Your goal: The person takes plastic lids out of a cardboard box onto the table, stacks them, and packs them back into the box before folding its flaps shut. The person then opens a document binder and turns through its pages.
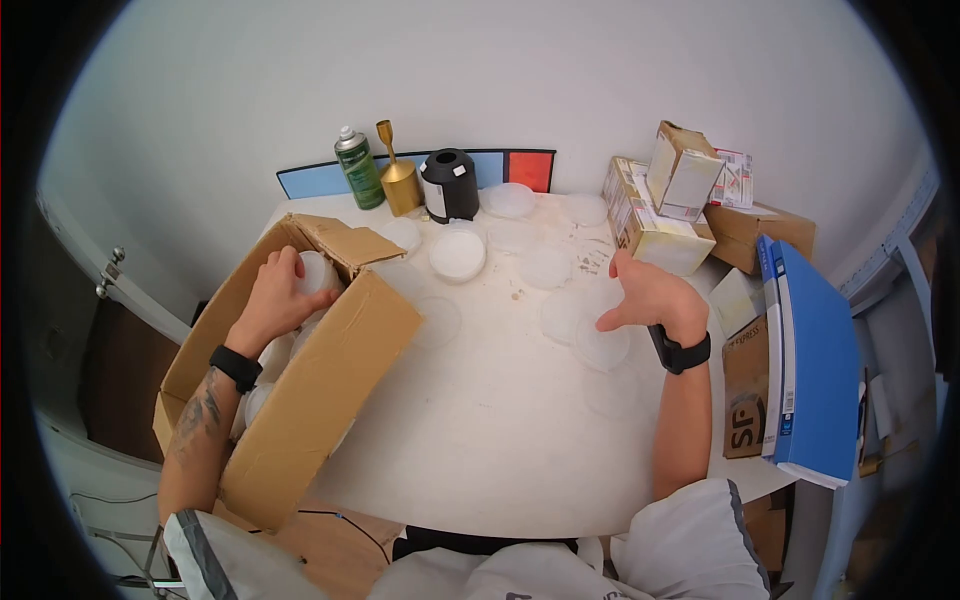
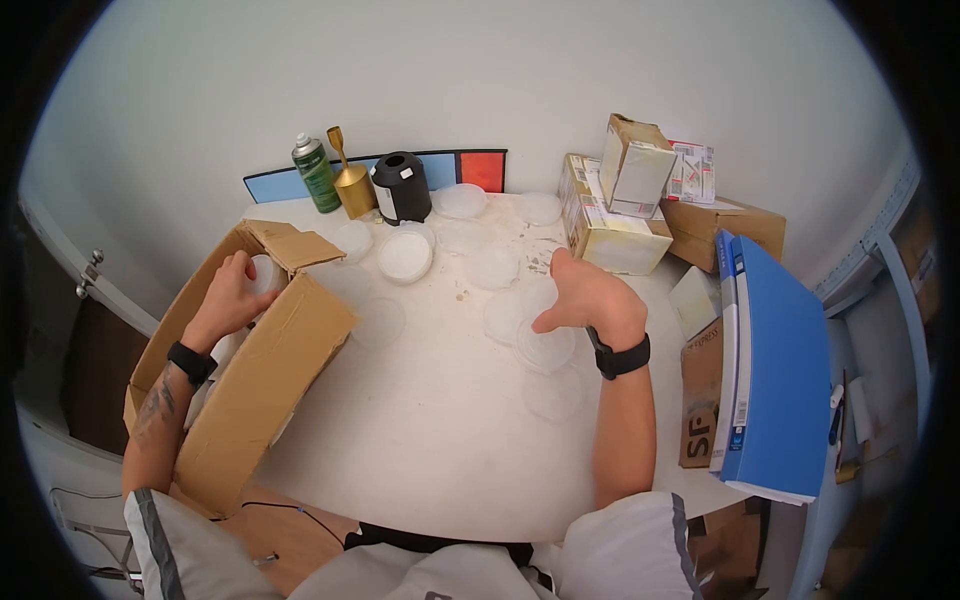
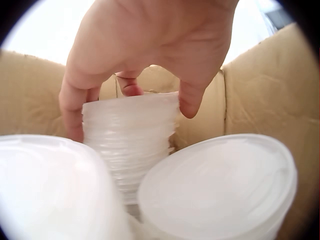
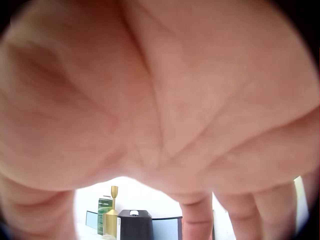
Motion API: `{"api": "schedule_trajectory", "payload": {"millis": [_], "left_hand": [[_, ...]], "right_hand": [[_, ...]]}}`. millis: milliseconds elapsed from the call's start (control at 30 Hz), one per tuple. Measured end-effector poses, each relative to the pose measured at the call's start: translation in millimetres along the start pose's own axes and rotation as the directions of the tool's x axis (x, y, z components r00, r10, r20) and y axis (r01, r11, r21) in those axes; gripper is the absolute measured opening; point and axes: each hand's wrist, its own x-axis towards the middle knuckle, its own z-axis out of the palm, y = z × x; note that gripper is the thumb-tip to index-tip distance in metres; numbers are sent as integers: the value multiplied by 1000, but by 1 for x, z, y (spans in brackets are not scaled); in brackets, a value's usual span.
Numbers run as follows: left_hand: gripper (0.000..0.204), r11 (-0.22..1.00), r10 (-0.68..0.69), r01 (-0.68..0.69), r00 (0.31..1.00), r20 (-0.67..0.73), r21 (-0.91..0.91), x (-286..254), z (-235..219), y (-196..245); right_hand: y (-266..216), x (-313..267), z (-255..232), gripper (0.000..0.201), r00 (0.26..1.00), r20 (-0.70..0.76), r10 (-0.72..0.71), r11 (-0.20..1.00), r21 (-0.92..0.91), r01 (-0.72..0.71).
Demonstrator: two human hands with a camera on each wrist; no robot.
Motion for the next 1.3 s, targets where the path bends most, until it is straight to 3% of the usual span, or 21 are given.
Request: {"api": "schedule_trajectory", "payload": {"millis": [67,100,167,333,400,500,633,700,833,900,1000,1133,1200,1300], "left_hand": [[69,998,48,-44,991,-125,42,0,6,-4],[69,998,48,-44,991,-123,38,1,9,-4],[81,997,71,-66,991,-116,43,2,11,-6],[92,997,59,-62,996,-64,-38,-4,7,-5],[91,999,43,-42,998,-39,17,-1,3,-7],[90,996,58,-62,996,-67,-57,3,4,-16],[89,999,21,-23,999,-40,-42,-2,9,-13],[90,991,98,-79,978,-183,108,-5,17,-13],[95,994,53,-36,985,-163,105,-6,14,-11],[94,999,21,-11,974,-226,45,-4,19,-13],[86,997,15,0,984,-180,81,-4,17,-8],[77,992,42,-17,979,-197,125,-7,17,-6],[76,993,53,-33,982,-184,109,-9,15,-5],[76,993,27,-6,985,-171,122,-9,14,-4]], "right_hand": [[2,-2,7,87,998,63,-25,999,27,23],[-2,-4,9,87,998,65,-22,999,24,21],[-16,-7,14,106,971,215,107,989,-120,-82],[-33,5,45,117,943,300,145,967,-245,-71],[-38,5,49,109,951,257,169,955,-281,-94],[-26,17,56,95,969,206,133,962,-264,-76],[-19,25,49,93,992,110,62,984,-171,-43],[-10,38,63,96,988,-73,-133,985,-121,123],[-19,45,83,98,977,-97,-190,979,-93,182],[-30,41,82,99,995,-54,-87,992,-98,82],[-41,41,83,96,999,-38,-12,996,-87,9],[-42,48,82,93,1000,-17,-8,996,-94,6],[-45,42,73,87,994,-108,-33,999,-41,29],[-54,32,62,84,991,-97,-89,995,-55,84]]}}
